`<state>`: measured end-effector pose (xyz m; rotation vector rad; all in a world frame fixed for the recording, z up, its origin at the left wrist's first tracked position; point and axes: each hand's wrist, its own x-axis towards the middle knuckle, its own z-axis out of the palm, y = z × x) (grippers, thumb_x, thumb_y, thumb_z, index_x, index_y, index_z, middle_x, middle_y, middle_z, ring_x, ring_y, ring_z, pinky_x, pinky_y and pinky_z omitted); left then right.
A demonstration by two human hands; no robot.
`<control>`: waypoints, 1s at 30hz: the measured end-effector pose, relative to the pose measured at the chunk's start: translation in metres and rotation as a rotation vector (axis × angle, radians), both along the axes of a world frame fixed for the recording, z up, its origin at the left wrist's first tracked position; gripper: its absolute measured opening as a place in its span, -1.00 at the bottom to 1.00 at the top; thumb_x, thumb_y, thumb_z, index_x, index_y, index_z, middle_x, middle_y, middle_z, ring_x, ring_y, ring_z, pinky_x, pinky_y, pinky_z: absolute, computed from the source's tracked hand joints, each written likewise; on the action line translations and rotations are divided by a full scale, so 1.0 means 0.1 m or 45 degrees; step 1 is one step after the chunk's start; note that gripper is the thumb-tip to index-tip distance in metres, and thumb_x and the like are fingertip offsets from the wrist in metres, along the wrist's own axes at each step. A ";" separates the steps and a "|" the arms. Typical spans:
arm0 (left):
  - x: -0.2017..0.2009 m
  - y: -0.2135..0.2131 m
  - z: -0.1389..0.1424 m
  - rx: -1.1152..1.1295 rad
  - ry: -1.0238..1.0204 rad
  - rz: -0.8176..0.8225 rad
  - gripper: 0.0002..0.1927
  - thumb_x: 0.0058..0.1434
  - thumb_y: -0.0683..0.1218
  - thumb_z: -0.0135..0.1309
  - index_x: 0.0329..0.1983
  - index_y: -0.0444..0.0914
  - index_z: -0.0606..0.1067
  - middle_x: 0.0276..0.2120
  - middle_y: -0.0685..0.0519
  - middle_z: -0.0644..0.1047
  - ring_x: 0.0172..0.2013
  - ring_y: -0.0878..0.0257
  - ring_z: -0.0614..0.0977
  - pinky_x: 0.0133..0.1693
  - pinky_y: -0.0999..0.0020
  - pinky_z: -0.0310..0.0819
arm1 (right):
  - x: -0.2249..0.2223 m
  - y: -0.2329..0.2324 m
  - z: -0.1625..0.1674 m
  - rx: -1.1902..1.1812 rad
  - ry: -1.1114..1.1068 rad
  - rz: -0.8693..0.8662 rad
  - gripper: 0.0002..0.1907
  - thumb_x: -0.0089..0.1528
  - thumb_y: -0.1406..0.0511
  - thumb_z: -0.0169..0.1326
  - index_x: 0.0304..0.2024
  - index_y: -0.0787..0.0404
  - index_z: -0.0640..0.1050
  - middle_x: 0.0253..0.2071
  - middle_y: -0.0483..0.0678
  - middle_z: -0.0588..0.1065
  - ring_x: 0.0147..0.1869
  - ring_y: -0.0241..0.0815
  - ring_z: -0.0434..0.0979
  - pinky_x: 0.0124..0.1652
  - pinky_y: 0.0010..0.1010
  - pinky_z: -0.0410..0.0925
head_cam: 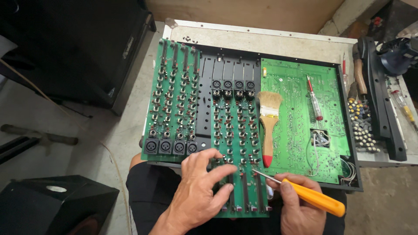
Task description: The person holds a disassembled audio mixer on their lap and brushes dust off the green channel circuit boards with a wide paintbrush. They then use a screwdriver to work on the fader and connector components along the boards, steadying each board with the other hand.
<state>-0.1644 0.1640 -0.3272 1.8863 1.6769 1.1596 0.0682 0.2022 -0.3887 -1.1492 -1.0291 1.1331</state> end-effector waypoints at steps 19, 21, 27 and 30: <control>-0.11 -0.07 -0.16 0.078 -0.190 0.064 -0.52 0.03 -0.13 0.29 -0.01 -0.30 0.40 0.08 -0.12 0.43 0.12 -0.09 0.47 0.17 0.05 0.28 | 0.03 -0.01 -0.18 0.154 0.158 0.010 -0.80 0.33 0.52 0.04 0.01 0.45 0.42 -0.08 0.29 0.52 -0.01 0.07 0.64 0.05 -0.04 0.58; -0.12 -0.09 -0.17 0.069 -0.264 0.097 -0.57 0.04 -0.20 0.24 -0.03 -0.32 0.40 0.06 -0.15 0.44 0.09 -0.12 0.48 0.14 0.06 0.34 | 0.01 -0.02 -0.18 0.145 0.111 0.021 -0.80 0.32 0.51 0.04 0.00 0.45 0.43 -0.11 0.29 0.52 -0.03 0.06 0.63 0.05 -0.05 0.57; -0.22 -0.10 -0.14 -0.014 -0.357 0.188 -0.81 0.19 -0.33 0.05 -0.12 -0.33 0.45 -0.01 -0.09 0.52 -0.14 -0.01 0.64 -0.14 0.24 0.57 | -0.19 -0.02 -0.02 0.124 -0.029 0.088 -0.81 0.31 0.50 0.06 -0.03 0.46 0.44 -0.11 0.28 0.55 -0.09 0.02 0.64 0.04 -0.13 0.56; -0.26 -0.11 -0.11 0.010 -0.356 0.158 -0.84 0.15 -0.31 0.09 -0.18 -0.34 0.48 -0.02 -0.08 0.51 -0.19 0.01 0.66 -0.20 0.26 0.58 | -0.33 -0.03 0.16 0.039 -0.221 0.154 -0.82 0.28 0.49 0.08 -0.06 0.45 0.47 -0.14 0.22 0.59 -0.11 -0.06 0.66 -0.01 -0.25 0.54</control>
